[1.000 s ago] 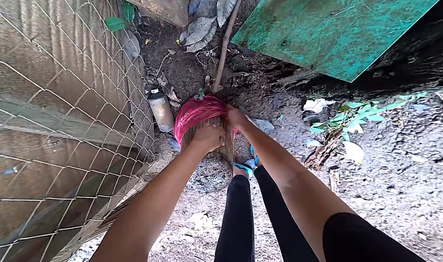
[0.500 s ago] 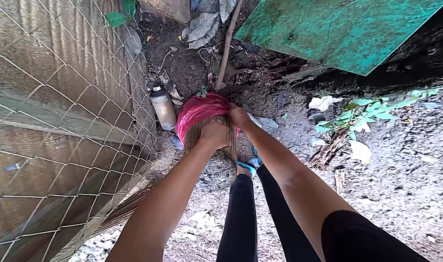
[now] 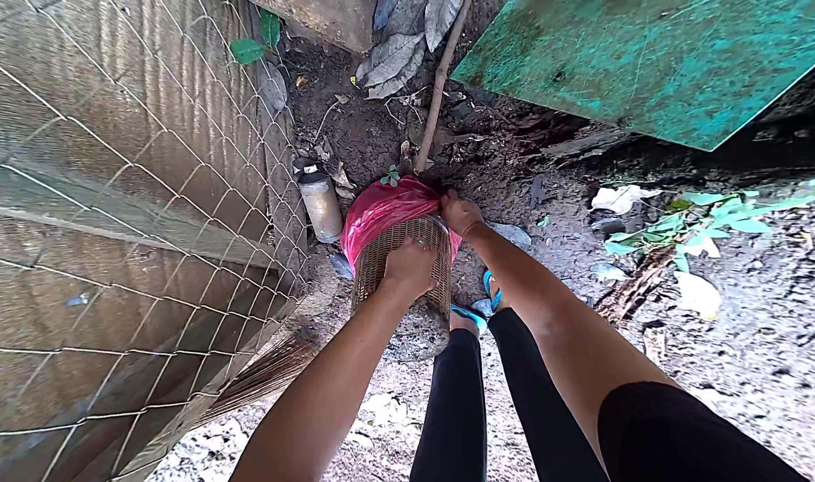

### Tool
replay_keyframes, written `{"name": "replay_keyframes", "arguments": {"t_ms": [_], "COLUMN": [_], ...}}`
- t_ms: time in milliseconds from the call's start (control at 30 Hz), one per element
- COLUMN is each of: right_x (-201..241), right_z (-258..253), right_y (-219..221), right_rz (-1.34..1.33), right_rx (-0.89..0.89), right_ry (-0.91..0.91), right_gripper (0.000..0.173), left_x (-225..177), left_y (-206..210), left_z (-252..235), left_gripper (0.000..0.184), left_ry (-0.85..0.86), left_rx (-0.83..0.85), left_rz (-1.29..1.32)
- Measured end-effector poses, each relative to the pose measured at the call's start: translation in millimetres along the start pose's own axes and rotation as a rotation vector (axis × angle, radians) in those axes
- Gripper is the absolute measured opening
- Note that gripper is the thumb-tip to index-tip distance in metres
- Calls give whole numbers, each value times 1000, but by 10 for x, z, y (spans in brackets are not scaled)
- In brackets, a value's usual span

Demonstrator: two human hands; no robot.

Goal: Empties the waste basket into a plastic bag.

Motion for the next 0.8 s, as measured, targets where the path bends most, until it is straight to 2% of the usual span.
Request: {"name": "replay_keyframes", "arguments": {"t_ms": [167,267,400,567,733,800], "right_x": [-35,-148,-406,-244,-51,-59], "right_z": [-67,-79,31,175,167,148], "right_y": [-15,41,91,8,-21,-34], "right_rz": [-68,-291,-586,-334,-213,-214], "right_rx": [100,131,-27,-103,-75,-29], "right_ry": [80,79,91,0,-46,-45], "right_gripper": [34,33,24,46,27,27], "left_x": [-2,31,19,8,5,3], "left_y": [-29,-38,-50,-46,-46,-36], "left_z": [1,-10,-37,-42,-45,-31], "left_gripper": [48,50,51,50,50,49], "left_ry": [-8,-3,-14,-30,-32,-24], "left_rx": [-2,-9,-7,-3,10,4], "left_rz": [7,19,24,38,23,10]}}
Point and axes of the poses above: each hand's wrist, its own z-axis away from the middle knuckle, its own y-axis out of the palm, x = y × z, the point moved 10 cm from there along -z, towards the middle knuckle, and after that the axes turned 8 degrees about -x, right-handed, at the moved point
